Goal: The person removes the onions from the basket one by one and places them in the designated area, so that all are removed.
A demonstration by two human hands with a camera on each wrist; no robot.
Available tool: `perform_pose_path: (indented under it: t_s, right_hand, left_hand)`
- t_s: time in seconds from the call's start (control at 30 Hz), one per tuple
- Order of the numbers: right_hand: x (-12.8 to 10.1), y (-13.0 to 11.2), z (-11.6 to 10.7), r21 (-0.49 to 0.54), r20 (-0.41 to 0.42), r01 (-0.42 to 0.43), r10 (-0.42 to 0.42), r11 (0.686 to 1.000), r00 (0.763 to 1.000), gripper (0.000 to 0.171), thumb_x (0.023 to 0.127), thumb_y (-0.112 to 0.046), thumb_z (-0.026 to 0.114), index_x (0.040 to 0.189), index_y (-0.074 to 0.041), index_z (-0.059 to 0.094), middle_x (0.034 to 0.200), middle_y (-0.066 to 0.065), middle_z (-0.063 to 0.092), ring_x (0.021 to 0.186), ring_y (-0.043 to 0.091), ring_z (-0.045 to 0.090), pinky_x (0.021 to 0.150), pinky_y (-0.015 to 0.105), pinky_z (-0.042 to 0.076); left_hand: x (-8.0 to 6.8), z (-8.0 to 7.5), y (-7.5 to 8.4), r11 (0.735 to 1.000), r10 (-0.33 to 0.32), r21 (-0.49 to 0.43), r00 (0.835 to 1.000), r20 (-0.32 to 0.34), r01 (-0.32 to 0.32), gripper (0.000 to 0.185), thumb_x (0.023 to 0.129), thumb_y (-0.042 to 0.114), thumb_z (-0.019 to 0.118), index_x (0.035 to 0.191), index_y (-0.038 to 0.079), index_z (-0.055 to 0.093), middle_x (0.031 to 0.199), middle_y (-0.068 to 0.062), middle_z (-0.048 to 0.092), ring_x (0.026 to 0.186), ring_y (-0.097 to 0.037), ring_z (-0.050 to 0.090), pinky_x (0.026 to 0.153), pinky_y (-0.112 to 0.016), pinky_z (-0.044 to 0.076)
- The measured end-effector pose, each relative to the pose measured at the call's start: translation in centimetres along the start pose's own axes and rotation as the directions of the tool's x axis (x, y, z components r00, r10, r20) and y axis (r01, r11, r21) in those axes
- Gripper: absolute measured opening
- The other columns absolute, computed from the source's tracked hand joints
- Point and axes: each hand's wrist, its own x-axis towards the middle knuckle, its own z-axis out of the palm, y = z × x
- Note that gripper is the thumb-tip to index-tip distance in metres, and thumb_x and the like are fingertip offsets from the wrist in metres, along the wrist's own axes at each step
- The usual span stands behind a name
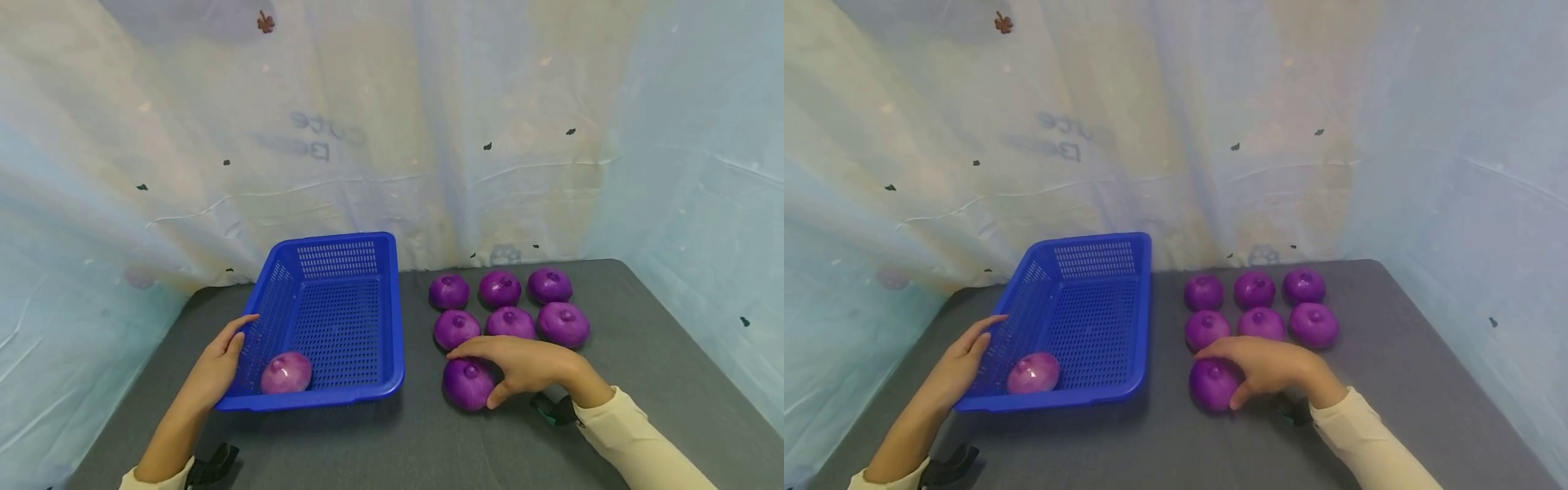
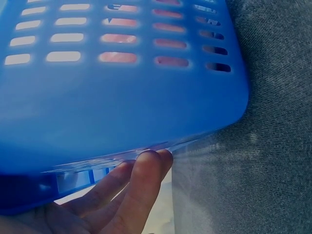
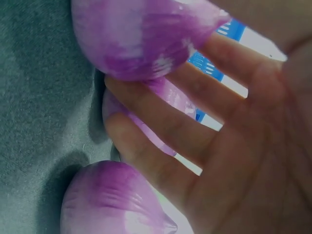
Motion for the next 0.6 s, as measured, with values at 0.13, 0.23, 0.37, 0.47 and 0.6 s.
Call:
perform_pose_path:
  t_s: [0.13, 0.23, 0.37, 0.47, 0.6]
  right_hand:
    - [0.01, 0.03, 0.0, 0.003, -0.011, -0.03, 0.03, 1.0, 0.999, 0.079, 0.075, -0.025, 0.086, 0.145, -0.026, 0.049, 0.148, -0.01, 0.05, 0.138, 0.017, 0.048, 0.111, 0.045, 0.041]
    - [0.03, -0.03, -0.05, 0.0, -0.023, -0.021, 0.02, 1.0, 1.0, 0.079, 0.075, -0.024, 0.087, 0.144, -0.026, 0.05, 0.148, -0.009, 0.051, 0.137, 0.017, 0.049, 0.11, 0.045, 0.042]
    - [-0.03, -0.24, -0.23, -0.017, -0.038, 0.012, -0.013, 1.0, 0.999, 0.079, 0.073, -0.024, 0.087, 0.143, -0.027, 0.051, 0.148, -0.006, 0.052, 0.137, 0.02, 0.049, 0.109, 0.047, 0.044]
    - [-0.1, -0.34, -0.27, -0.03, -0.041, 0.029, -0.03, 0.999, 0.999, 0.078, 0.073, -0.025, 0.087, 0.143, -0.028, 0.052, 0.149, -0.002, 0.052, 0.137, 0.022, 0.049, 0.107, 0.048, 0.044]
    - [-0.04, -0.27, -0.2, -0.026, -0.039, 0.027, -0.028, 0.999, 0.999, 0.077, 0.074, -0.024, 0.087, 0.143, -0.029, 0.052, 0.149, -0.003, 0.051, 0.138, 0.02, 0.049, 0.108, 0.047, 0.045]
  left_hand:
    - [0.04, -0.01, -0.06, 1.0, 0.004, 0.003, 1.0, 0.003, -0.004, 0.05, 0.11, 0.033, 0.016, 0.157, 0.016, 0.026, 0.158, -0.032, 0.025, 0.137, -0.059, 0.035, 0.1, -0.076, 0.035]
    - [0.03, -0.04, -0.07, 1.0, 0.003, 0.004, 1.0, 0.006, -0.003, 0.05, 0.11, 0.033, 0.016, 0.157, 0.017, 0.026, 0.159, -0.032, 0.025, 0.137, -0.059, 0.034, 0.099, -0.077, 0.034]
    - [0.0, -0.04, -0.08, 1.0, 0.004, -0.001, 1.0, 0.005, -0.004, 0.05, 0.11, 0.033, 0.016, 0.157, 0.017, 0.026, 0.158, -0.031, 0.025, 0.137, -0.059, 0.034, 0.1, -0.077, 0.034]
    - [0.04, -0.01, -0.12, 1.0, 0.007, -0.006, 1.0, 0.001, -0.007, 0.05, 0.11, 0.032, 0.016, 0.157, 0.017, 0.027, 0.158, -0.031, 0.026, 0.138, -0.058, 0.035, 0.1, -0.076, 0.035]
    - [0.09, 0.02, -0.13, 1.0, 0.0, -0.009, 1.0, 0.0, 0.0, 0.05, 0.11, 0.033, 0.016, 0.157, 0.018, 0.027, 0.159, -0.03, 0.026, 0.138, -0.057, 0.035, 0.1, -0.076, 0.034]
